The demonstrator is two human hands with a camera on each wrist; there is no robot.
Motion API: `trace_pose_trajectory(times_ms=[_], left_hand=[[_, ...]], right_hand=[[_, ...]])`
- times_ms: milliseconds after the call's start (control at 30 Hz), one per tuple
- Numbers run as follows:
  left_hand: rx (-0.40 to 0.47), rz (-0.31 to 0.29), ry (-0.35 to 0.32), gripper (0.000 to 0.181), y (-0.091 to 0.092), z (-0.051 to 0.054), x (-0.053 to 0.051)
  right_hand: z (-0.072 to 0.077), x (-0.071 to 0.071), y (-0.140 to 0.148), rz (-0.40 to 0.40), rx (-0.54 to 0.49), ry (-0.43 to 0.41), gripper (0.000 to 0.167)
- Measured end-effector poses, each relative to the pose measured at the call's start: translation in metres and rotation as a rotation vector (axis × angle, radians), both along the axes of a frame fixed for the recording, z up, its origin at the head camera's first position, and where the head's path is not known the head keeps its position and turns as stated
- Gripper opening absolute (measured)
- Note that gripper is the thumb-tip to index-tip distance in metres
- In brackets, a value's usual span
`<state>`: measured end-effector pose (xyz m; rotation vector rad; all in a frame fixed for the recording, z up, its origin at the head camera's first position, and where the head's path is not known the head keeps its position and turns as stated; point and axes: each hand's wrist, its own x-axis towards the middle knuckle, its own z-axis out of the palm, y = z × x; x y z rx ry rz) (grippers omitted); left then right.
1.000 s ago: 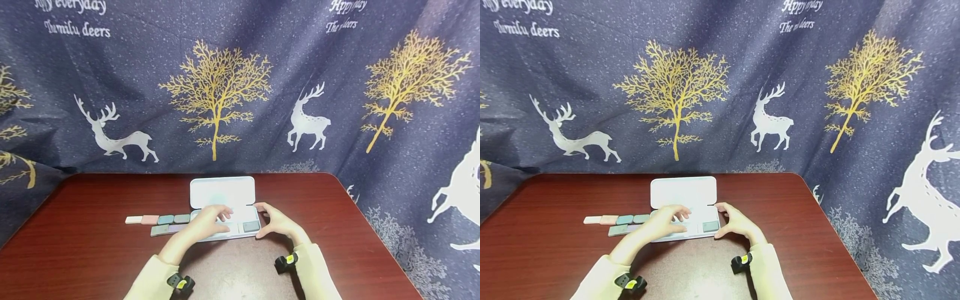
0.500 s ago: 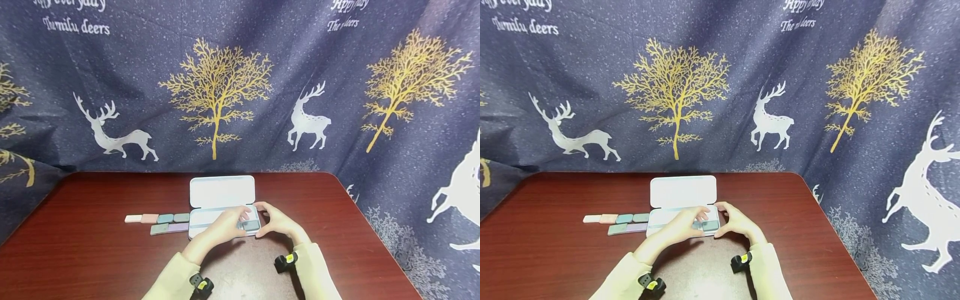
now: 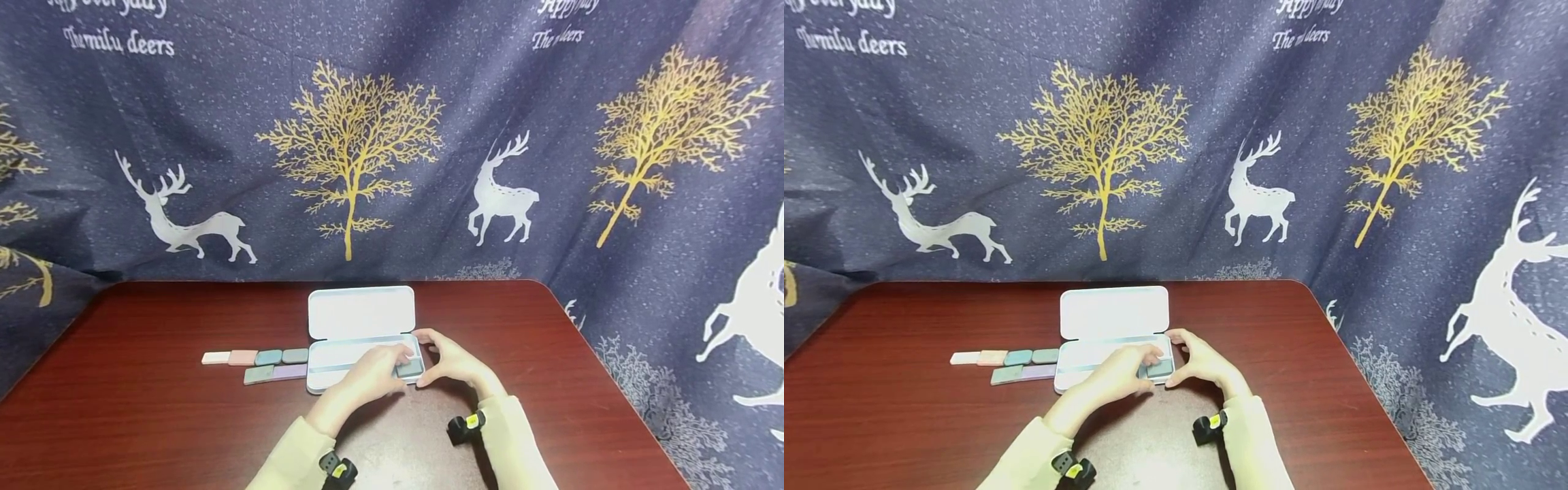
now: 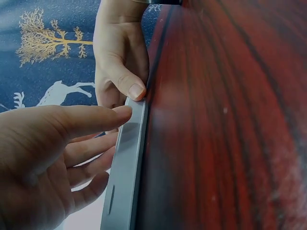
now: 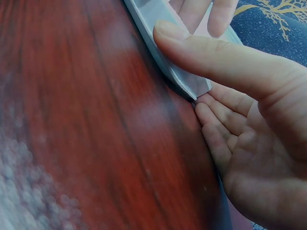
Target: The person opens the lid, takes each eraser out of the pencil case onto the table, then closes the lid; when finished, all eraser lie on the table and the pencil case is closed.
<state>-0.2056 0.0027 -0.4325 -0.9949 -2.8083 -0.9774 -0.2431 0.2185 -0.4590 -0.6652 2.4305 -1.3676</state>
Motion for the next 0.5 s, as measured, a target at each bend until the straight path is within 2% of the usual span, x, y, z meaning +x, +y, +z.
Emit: trace_pose_trajectory(times_ms=[167,200,300,400,433,500], left_hand=[[-0.008,-0.008,0.07,0.045,-0.0003,-0.0011,0.0024],[-0.012,-0.011,0.103,0.044,-0.0003,-0.0053,0.0006],[-0.032,0.001,0.137,0.044,0.0006,-0.0065,0.0013],[-0.047,0.022,0.134,0.043,0.0031,-0.0073,0.0015],[-0.052,0.034,0.11,0.043,0.0041,-0.0034,0.004],[-0.059,0.044,0.104,0.041,0.0052,-0.0028,0.0045]], right_hand=[[-0.0002,-0.0003,-0.0015,-0.009,0.003,-0.001,0.09],[0.0,-0.0003,-0.0018,-0.013,0.004,-0.002,0.09],[0.0006,0.0,-0.0028,-0.019,0.01,-0.01,0.09],[0.0015,0.0004,-0.0019,-0.017,0.017,-0.002,0.09],[0.0016,0.0005,-0.0016,-0.016,0.018,0.0,0.09],[0.0015,0.0007,-0.0011,-0.013,0.021,0.006,0.09]])
